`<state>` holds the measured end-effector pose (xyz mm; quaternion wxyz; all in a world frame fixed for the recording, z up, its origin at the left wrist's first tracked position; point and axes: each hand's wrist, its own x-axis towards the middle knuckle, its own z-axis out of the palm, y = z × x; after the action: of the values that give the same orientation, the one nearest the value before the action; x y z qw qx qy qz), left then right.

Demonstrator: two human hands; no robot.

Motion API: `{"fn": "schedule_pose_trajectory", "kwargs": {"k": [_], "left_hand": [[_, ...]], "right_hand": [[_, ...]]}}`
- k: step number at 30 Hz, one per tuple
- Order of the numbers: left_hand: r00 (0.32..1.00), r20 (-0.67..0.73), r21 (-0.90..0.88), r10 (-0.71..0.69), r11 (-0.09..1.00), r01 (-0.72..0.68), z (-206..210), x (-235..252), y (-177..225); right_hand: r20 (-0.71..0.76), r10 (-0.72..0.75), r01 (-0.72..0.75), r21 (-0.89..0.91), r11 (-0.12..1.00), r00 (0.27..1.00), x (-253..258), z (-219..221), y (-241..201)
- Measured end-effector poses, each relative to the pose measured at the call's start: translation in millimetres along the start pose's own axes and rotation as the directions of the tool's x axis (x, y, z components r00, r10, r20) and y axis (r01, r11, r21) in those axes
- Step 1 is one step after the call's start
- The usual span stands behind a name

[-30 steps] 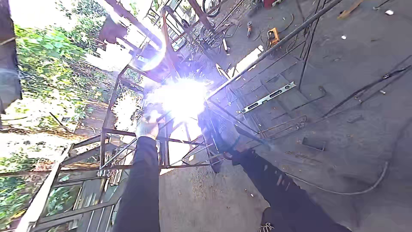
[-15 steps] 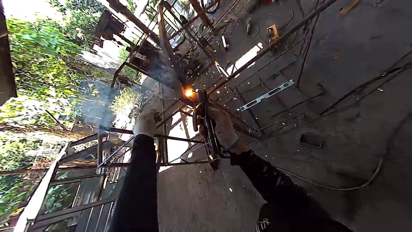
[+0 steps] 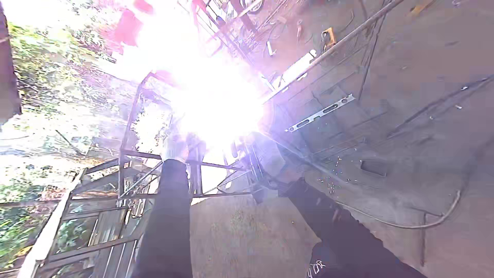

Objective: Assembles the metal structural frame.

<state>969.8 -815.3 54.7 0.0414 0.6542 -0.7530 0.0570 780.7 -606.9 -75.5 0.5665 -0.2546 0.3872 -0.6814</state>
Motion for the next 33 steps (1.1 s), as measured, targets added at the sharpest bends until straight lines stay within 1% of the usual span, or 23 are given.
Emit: {"fn": "schedule_pose_trajectory", "kwargs": {"k": [1,2,3,4,6,7,9,11,12,14,15,17,18,19,20,21,23,26,28,30,31,33], "left_hand": [[1.000,-0.020,-0.074,-0.010,0.997,0.008,1,1,-1],[1.000,-0.015,-0.131,-0.014,0.991,0.012,1,2,-3],[1.000,-0.001,-0.167,-0.014,0.986,0.014,1,2,-4],[1.000,0.004,-0.177,-0.028,0.984,0.028,2,3,-6],[0.999,-0.008,-0.153,-0.032,0.988,0.030,4,6,-10],[0.999,-0.021,-0.129,-0.028,0.991,0.025,6,6,-11],[1.000,-0.011,-0.034,-0.021,0.999,0.021,10,10,-15],[0.999,0.012,0.091,0.041,0.995,-0.042,7,9,-12],[0.999,0.018,0.092,0.045,0.995,-0.047,6,7,-10],[1.000,-0.012,-0.050,-0.026,0.998,0.025,7,7,-9],[0.999,-0.010,-0.053,-0.033,0.998,0.032,7,8,-9],[1.000,0.018,0.026,-0.009,1.000,0.008,5,7,-7],[1.000,0.008,0.002,-0.022,1.000,0.022,5,6,-5],[0.998,-0.024,-0.068,-0.061,0.996,0.059,7,7,-7],[0.995,-0.015,-0.104,-0.098,0.990,0.096,5,6,-5],[0.995,0.006,-0.114,-0.103,0.988,0.103,1,4,-3],[0.996,0.013,-0.112,-0.091,0.989,0.092,-1,3,-2],[0.994,0.006,-0.115,-0.108,0.987,0.108,0,6,-2],[0.996,-0.013,-0.102,-0.083,0.991,0.081,0,3,-2],[0.999,0.007,-0.026,-0.035,0.999,0.036,0,3,-1],[0.999,0.008,-0.044,-0.048,0.998,0.049,0,3,0],[0.997,0.013,-0.165,-0.071,0.984,0.072,-3,-1,3]], "right_hand": [[-0.009,-0.020,0.021,0.225,0.974,1.000,12,6,-1],[0.024,-0.021,0.011,0.362,0.932,0.999,18,9,-4],[0.069,-0.037,0.003,0.435,0.900,0.997,21,9,-5],[0.103,-0.059,0.004,0.466,0.885,0.993,22,9,-4],[0.131,-0.088,0.019,0.456,0.890,0.988,21,7,-3],[0.114,-0.074,0.015,0.445,0.895,0.991,17,6,-5],[0.083,-0.054,0.015,0.411,0.912,0.995,7,4,-4],[0.060,-0.061,0.033,0.389,0.921,0.996,4,3,-2],[0.064,-0.071,0.041,0.391,0.919,0.995,6,4,-1],[0.093,-0.069,0.021,0.438,0.899,0.993,16,8,-3],[0.078,-0.078,0.037,0.432,0.901,0.994,19,11,-5],[0.011,-0.117,0.105,0.364,0.926,0.993,17,15,-8],[-0.032,-0.154,0.155,0.354,0.922,0.988,15,18,-9],[-0.051,-0.160,0.168,0.364,0.916,0.986,11,19,-11],[-0.054,-0.157,0.166,0.379,0.910,0.986,9,19,-13],[-0.043,-0.134,0.141,0.392,0.909,0.990,8,19,-15],[-0.006,-0.104,0.097,0.407,0.908,0.995,9,18,-14],[0.042,-0.112,0.086,0.404,0.911,0.993,14,17,-8],[0.053,-0.133,0.107,0.347,0.932,0.990,11,15,-1],[0.070,-0.158,0.127,0.326,0.937,0.985,8,12,11],[0.054,-0.144,0.117,0.346,0.931,0.988,8,13,10],[0.031,-0.107,0.090,0.355,0.931,0.994,6,15,0]]}}
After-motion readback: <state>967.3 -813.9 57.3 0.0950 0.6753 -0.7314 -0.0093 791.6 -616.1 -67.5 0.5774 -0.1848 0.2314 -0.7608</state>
